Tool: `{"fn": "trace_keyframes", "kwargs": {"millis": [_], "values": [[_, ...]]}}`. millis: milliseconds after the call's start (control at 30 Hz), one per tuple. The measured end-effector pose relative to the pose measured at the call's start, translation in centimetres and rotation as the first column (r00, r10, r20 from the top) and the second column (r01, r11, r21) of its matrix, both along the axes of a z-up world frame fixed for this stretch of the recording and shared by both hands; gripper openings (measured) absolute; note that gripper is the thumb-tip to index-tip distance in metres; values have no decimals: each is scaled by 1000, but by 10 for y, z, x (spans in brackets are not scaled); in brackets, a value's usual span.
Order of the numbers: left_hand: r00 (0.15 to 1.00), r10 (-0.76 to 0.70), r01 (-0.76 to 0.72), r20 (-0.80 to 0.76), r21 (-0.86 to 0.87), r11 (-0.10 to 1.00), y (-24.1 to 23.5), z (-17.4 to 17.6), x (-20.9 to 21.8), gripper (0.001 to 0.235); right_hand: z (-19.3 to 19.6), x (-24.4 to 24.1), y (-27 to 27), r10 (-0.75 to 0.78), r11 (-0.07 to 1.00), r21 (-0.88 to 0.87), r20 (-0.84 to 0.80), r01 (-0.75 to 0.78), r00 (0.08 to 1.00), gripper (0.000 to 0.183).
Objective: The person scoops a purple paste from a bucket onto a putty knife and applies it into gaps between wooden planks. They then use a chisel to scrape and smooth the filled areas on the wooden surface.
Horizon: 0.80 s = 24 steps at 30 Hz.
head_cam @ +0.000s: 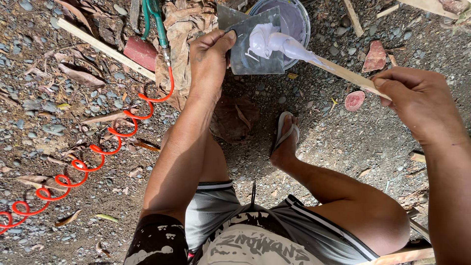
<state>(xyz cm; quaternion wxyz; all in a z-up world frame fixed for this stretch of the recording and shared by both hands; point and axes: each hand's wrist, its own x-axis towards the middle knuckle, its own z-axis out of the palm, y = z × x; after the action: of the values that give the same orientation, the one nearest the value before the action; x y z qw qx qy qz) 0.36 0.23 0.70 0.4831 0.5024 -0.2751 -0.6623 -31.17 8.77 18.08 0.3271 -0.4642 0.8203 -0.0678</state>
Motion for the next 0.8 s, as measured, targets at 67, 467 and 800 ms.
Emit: {"fn": "trace_keyframes", "kwargs": {"millis": [67,467,800], "values": [[1000,-9,9,2,23,1000,0,3,1,20,5,7,-3,52,999,20,-99,-51,994,17],[994,-4,12,111,-70,997,1,-3,0,24,35,8,22,408,760,-323,-437,-563,802,10],[992,26,-16,123,-82,997,-2,-9,2,23,36,4,20,239,895,-347,-157,-280,958,7]]}}
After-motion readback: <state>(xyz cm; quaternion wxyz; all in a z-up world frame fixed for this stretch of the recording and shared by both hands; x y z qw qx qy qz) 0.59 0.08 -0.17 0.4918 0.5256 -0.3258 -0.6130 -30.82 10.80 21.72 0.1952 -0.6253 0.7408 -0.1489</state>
